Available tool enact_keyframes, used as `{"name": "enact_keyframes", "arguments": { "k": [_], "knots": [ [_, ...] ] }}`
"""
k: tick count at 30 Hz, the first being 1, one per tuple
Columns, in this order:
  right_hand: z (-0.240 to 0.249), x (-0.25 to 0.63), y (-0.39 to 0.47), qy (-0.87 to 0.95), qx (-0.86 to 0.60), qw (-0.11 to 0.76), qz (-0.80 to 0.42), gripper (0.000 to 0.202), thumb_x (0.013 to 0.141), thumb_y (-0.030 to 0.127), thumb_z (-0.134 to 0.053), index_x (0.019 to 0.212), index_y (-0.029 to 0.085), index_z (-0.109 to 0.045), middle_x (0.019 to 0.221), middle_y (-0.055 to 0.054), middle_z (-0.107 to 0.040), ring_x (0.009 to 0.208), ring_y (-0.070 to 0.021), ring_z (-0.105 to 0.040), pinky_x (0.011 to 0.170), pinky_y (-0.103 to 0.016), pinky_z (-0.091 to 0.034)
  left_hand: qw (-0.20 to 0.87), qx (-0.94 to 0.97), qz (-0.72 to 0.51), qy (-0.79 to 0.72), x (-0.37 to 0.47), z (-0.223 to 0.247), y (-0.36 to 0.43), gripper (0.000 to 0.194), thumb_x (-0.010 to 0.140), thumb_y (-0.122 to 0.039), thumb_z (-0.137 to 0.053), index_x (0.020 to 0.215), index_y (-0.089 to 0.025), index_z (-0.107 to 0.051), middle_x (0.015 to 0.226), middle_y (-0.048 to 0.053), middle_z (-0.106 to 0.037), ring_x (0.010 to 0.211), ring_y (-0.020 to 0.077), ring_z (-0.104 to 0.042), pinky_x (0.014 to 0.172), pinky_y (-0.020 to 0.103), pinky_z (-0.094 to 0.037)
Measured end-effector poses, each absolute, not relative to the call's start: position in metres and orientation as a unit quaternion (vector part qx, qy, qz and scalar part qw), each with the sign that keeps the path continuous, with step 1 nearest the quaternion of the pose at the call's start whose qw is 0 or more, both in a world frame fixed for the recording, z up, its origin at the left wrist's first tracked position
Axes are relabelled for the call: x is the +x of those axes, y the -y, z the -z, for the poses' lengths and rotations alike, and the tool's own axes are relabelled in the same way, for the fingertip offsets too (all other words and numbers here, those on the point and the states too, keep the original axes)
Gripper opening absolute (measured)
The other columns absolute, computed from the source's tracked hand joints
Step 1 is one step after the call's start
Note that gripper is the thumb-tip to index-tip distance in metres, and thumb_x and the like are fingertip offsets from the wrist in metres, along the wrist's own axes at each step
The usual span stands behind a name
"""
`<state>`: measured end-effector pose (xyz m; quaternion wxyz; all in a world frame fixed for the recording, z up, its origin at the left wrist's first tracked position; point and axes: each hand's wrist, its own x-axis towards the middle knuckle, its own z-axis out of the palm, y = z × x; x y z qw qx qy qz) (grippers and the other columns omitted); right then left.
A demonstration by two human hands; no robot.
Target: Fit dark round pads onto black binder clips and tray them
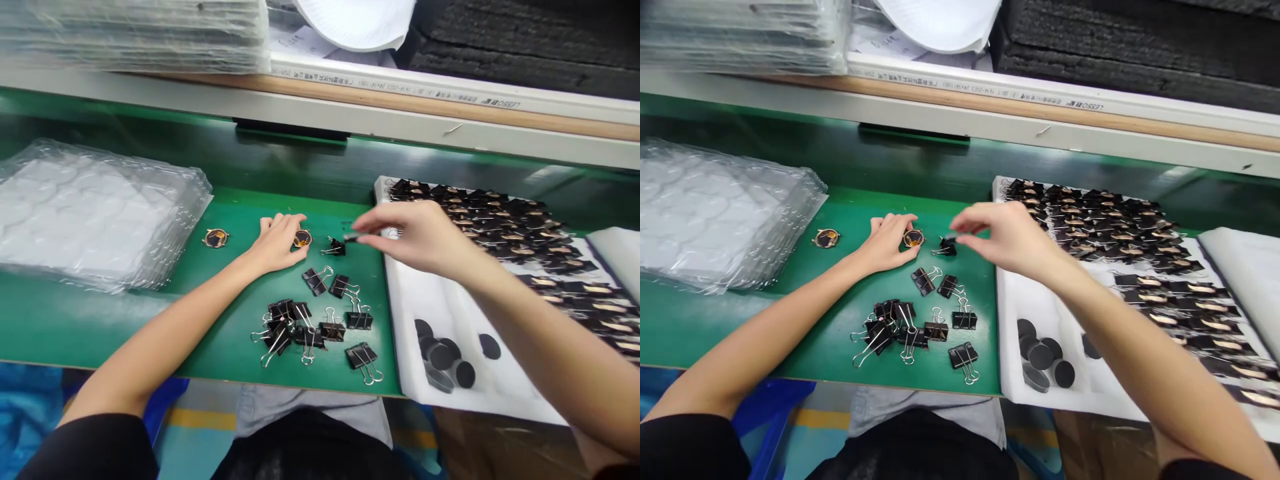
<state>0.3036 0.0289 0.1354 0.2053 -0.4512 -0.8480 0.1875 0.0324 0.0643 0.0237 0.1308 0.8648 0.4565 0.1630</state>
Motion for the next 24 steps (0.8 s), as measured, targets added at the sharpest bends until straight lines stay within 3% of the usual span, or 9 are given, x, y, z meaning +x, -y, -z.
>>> {"name": "enact_keyframes", "arguments": {
  "k": [6,12,16,21,24],
  "knots": [
    [-0.078,0.234,-0.061,0.918,-0.342,0.157,-0.127,0.023,0.091,0.011,-0.060,0.096,0.020,-0.080,0.099,-0.007,-0.078,0.096,-0.0241,-0.072,0.086,-0.037,-0.056,0.162,0.856,-0.188,-0.454,0.028,-0.020,-0.068,0.067,0.087,-0.040,-0.061,0.146,-0.015,-0.039,0.125,0.013,-0.064,0.114,0.0320,-0.054,0.096,0.043,-0.032],
    [-0.053,0.238,-0.062,0.921,-0.317,0.168,-0.152,0.033,0.094,0.009,-0.052,0.106,0.022,-0.080,0.106,-0.007,-0.079,0.099,-0.0237,-0.073,0.088,-0.038,-0.058,0.204,0.851,-0.199,-0.441,0.026,-0.017,-0.072,0.071,0.085,-0.037,-0.064,0.147,-0.018,-0.037,0.122,0.011,-0.064,0.115,0.0320,-0.055,0.098,0.041,-0.031],
    [-0.057,0.244,-0.064,0.928,-0.326,0.119,-0.137,0.043,0.090,0.002,-0.048,0.114,0.022,-0.078,0.112,-0.007,-0.078,0.104,-0.0240,-0.072,0.091,-0.037,-0.056,0.224,0.846,-0.213,-0.434,0.027,-0.018,-0.073,0.071,0.085,-0.037,-0.066,0.147,-0.019,-0.036,0.121,0.009,-0.066,0.118,0.0307,-0.055,0.100,0.042,-0.029],
    [-0.059,0.244,-0.066,0.931,-0.346,0.071,-0.086,0.039,0.091,0.005,-0.050,0.111,0.023,-0.078,0.111,-0.008,-0.077,0.101,-0.0258,-0.071,0.087,-0.038,-0.054,0.229,0.853,-0.197,-0.425,0.026,-0.024,-0.070,0.079,0.084,-0.043,-0.070,0.150,-0.022,-0.034,0.127,0.010,-0.065,0.121,0.0314,-0.053,0.102,0.043,-0.028],
    [-0.062,0.248,-0.064,0.925,-0.366,0.074,-0.071,0.036,0.093,0.008,-0.048,0.112,0.020,-0.076,0.113,-0.009,-0.076,0.102,-0.0269,-0.070,0.087,-0.038,-0.053,0.227,0.855,-0.194,-0.424,0.026,-0.027,-0.068,0.066,0.093,-0.045,-0.060,0.149,-0.022,-0.036,0.129,0.010,-0.065,0.122,0.0307,-0.053,0.103,0.042,-0.029]
  ]
}}
